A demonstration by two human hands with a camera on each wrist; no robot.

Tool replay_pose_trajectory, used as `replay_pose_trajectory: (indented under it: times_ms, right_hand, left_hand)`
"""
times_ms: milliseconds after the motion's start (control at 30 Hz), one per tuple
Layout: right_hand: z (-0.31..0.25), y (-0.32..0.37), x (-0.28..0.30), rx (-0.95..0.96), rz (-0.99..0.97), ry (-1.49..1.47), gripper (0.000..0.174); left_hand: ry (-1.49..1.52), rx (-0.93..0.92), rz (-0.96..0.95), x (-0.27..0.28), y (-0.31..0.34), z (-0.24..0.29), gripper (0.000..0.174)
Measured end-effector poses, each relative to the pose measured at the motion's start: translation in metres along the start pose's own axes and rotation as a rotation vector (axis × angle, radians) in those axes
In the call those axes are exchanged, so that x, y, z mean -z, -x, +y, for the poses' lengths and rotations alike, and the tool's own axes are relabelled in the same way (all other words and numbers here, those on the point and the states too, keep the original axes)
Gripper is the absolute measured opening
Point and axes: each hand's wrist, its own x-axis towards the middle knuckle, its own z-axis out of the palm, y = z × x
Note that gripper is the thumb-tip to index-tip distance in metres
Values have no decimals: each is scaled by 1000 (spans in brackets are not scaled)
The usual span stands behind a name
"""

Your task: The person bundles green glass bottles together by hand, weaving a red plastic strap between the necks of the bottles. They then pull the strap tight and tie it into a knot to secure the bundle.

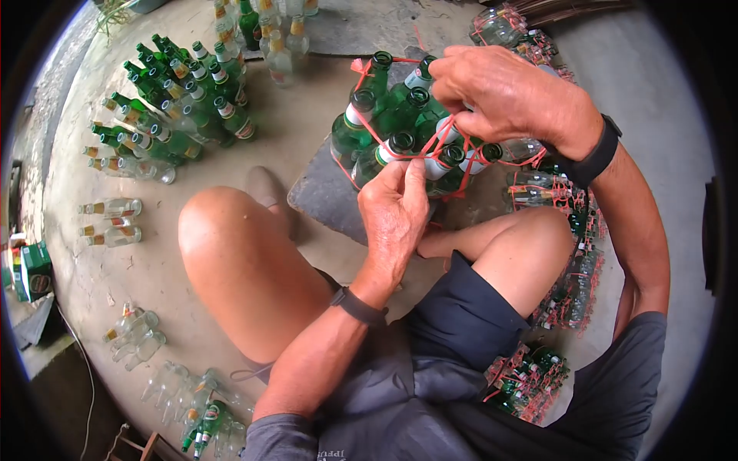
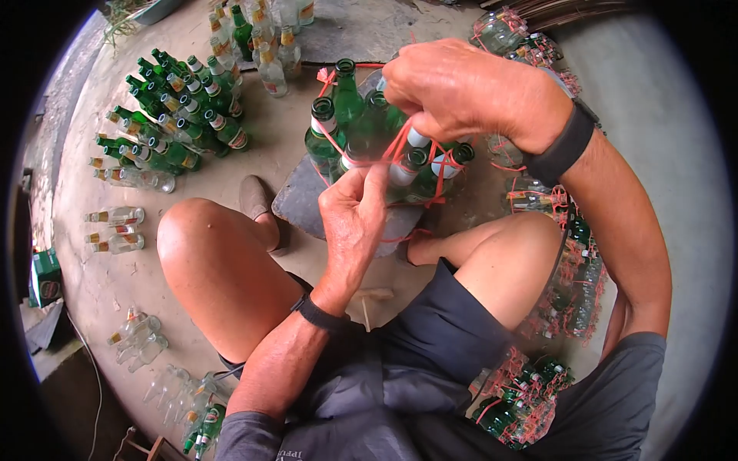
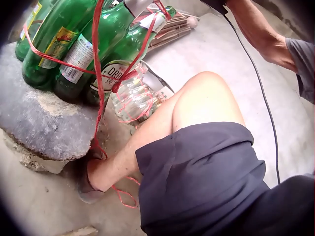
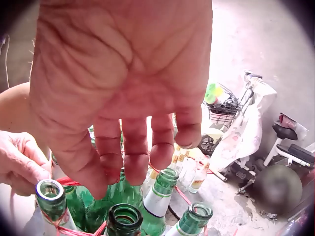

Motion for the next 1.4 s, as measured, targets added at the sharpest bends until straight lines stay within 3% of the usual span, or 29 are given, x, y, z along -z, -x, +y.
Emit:
replay_pose_trajectory:
  times_ms: [167, 367, 567, 767, 1100, 1300, 1400]
  right_hand:
    - [4, -3, -4, -181, -27, -566, 26]
    - [7, 2, -17, -301, -65, -876, 24]
    - [15, 0, -20, -203, -67, -782, 21]
    - [21, -5, -19, -272, -95, -782, 22]
    - [26, -15, -18, -223, -29, -757, 22]
    - [32, -22, -29, -69, -34, -628, 19]
    - [31, -19, -32, 18, 76, -474, 17]
  left_hand:
    - [15, -8, -8, -1, 0, -2, 34]
    - [-2, 10, -15, 0, 1, 8, 34]
    - [-2, -17, -13, -3, 1, 0, 32]
    - [6, -4, -25, -3, 3, 3, 30]
    - [38, -48, -14, -5, 2, -7, 28]
    - [16, -28, -22, -3, 2, -4, 30]
    - [16, -42, -19, -4, 2, -5, 31]
